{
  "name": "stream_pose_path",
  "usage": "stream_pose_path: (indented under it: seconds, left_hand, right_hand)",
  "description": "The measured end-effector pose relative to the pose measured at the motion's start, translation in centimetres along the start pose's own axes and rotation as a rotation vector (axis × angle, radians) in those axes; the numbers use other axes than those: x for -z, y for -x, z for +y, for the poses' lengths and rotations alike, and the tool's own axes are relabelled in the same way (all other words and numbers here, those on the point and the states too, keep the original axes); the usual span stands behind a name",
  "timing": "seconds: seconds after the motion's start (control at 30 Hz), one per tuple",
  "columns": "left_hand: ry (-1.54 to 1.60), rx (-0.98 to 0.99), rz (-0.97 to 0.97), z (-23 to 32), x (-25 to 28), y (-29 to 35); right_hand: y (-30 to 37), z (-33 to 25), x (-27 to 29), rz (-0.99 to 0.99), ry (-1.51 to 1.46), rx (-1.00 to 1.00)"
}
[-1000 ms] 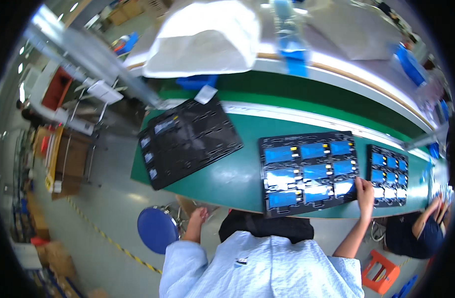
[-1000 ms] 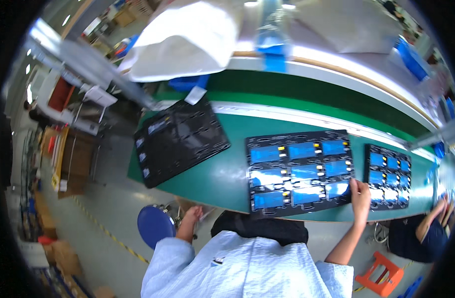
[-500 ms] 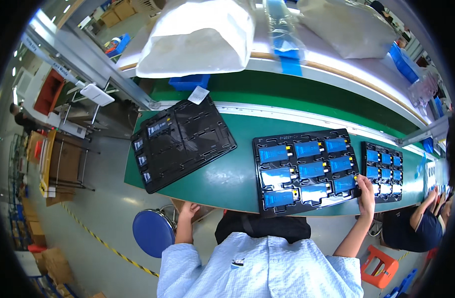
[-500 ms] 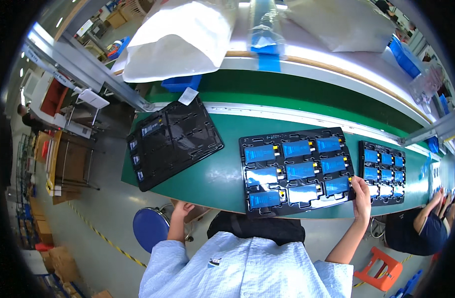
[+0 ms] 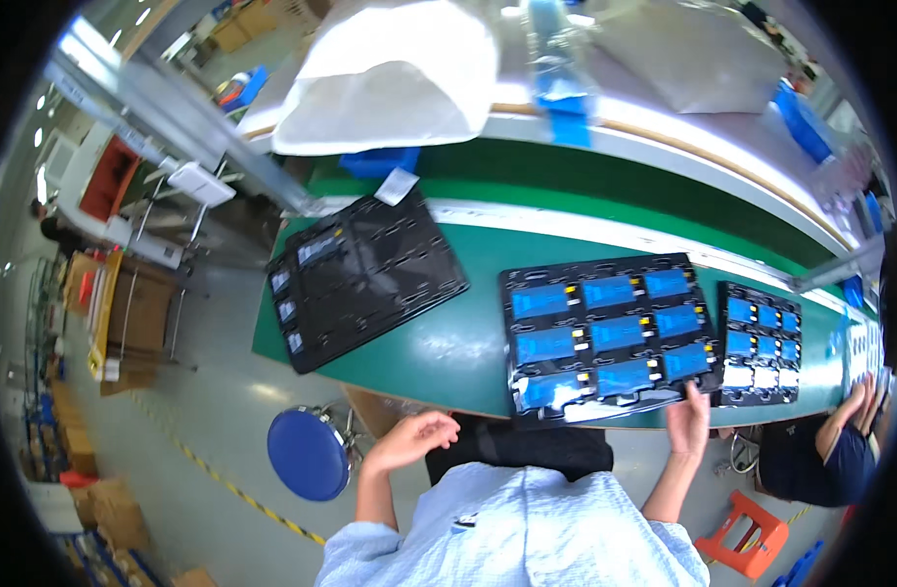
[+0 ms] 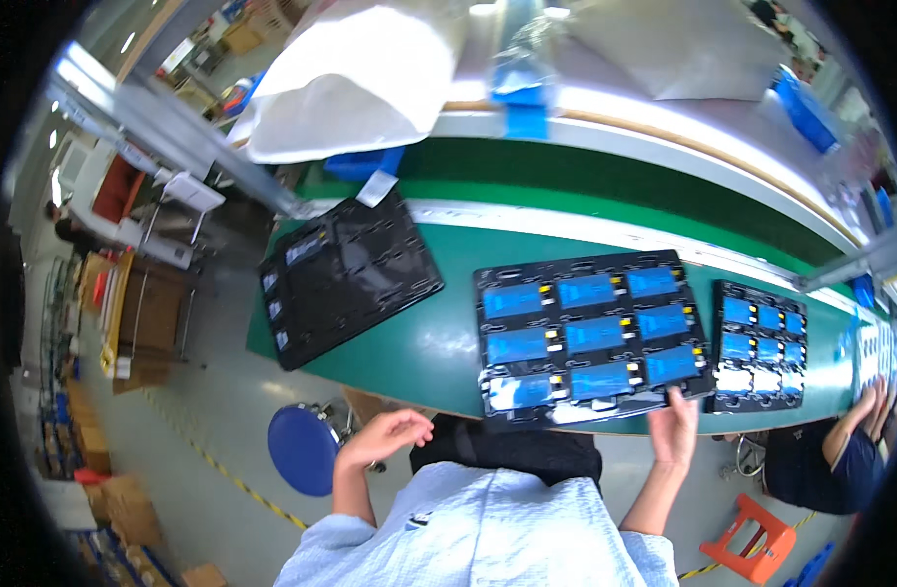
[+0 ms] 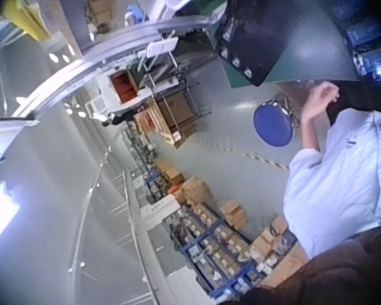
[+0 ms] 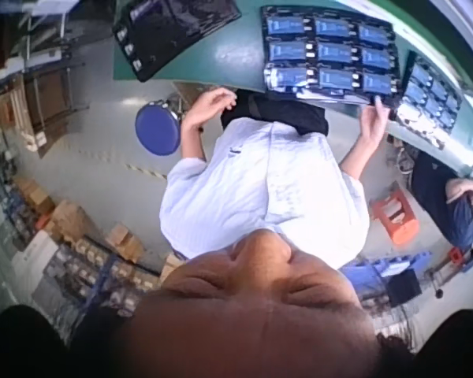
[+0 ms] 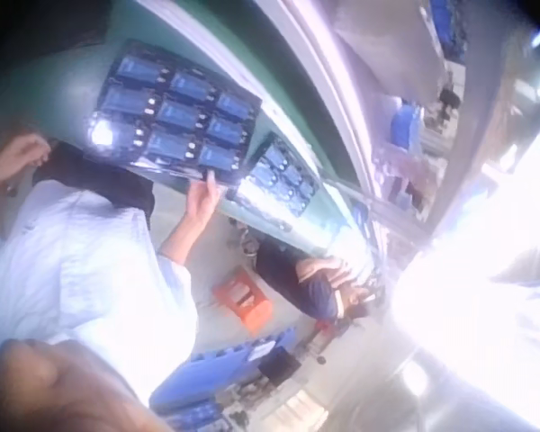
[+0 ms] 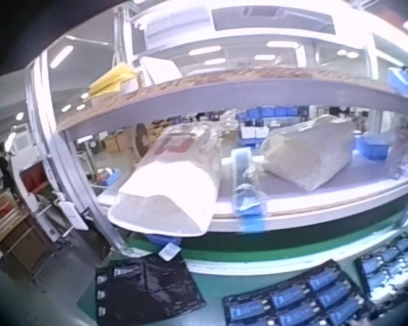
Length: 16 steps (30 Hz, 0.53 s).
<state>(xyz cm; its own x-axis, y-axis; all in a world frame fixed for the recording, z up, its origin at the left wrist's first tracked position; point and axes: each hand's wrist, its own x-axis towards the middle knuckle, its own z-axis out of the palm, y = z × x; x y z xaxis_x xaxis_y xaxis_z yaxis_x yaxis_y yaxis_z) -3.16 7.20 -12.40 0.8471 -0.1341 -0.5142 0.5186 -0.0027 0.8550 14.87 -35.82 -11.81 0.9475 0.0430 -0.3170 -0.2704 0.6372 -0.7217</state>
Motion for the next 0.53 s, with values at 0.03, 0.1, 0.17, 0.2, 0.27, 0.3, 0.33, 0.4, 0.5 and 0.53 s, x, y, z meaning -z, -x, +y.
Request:
stream_pose_path:
  seconds: [0.03,0.1,0.17,0.2,0.27,0.3,0.33,0.4,0.5,0.53]
  left_hand:
    - [-0.018,-0.075,-0.024,1.9,-0.9,0.0]
    - [0.067,-0.187,0.103,4.2,-3.0,-1.3]
    - [0.042,-0.329,0.275,6.2,-4.7,-3.1]
    - [0.031,-0.337,0.296,5.3,-4.6,-4.3]
    - [-0.037,-0.328,0.329,6.0,-5.0,-5.7]
    - [-0.071,-0.326,0.344,6.4,-5.2,-6.5]
    - [-0.052,-0.315,0.321,6.8,-5.2,-6.9]
    - [0.083,-0.317,0.341,7.7,-5.7,-8.0]
    - [0.221,-0.34,0.333,8.4,-6.2,-8.8]
    - [0.287,-0.376,0.305,8.3,-6.2,-9.2]
  right_hand:
    - [0.0,0.3,-0.9,-0.008,-0.042,-0.003]
    - [-0.1,0.6,-2.2,0.004,-0.121,-0.023]
    - [-0.4,1.0,-1.6,-0.027,-0.184,-0.039]
    - [-0.6,1.2,-1.5,-0.05,-0.198,-0.048]
    - [-0.7,1.0,-1.9,-0.064,-0.222,-0.057]
    - [-0.7,0.8,-2.1,-0.075,-0.214,-0.044]
    - [-0.6,0.5,-2.7,-0.084,-0.209,-0.034]
    - [-0.8,0.0,-3.2,-0.098,-0.213,-0.017]
    - [-1.4,0.0,-2.4,-0.12,-0.264,-0.013]
    - [-1.8,-0.1,-1.9,-0.149,-0.278,-0.001]
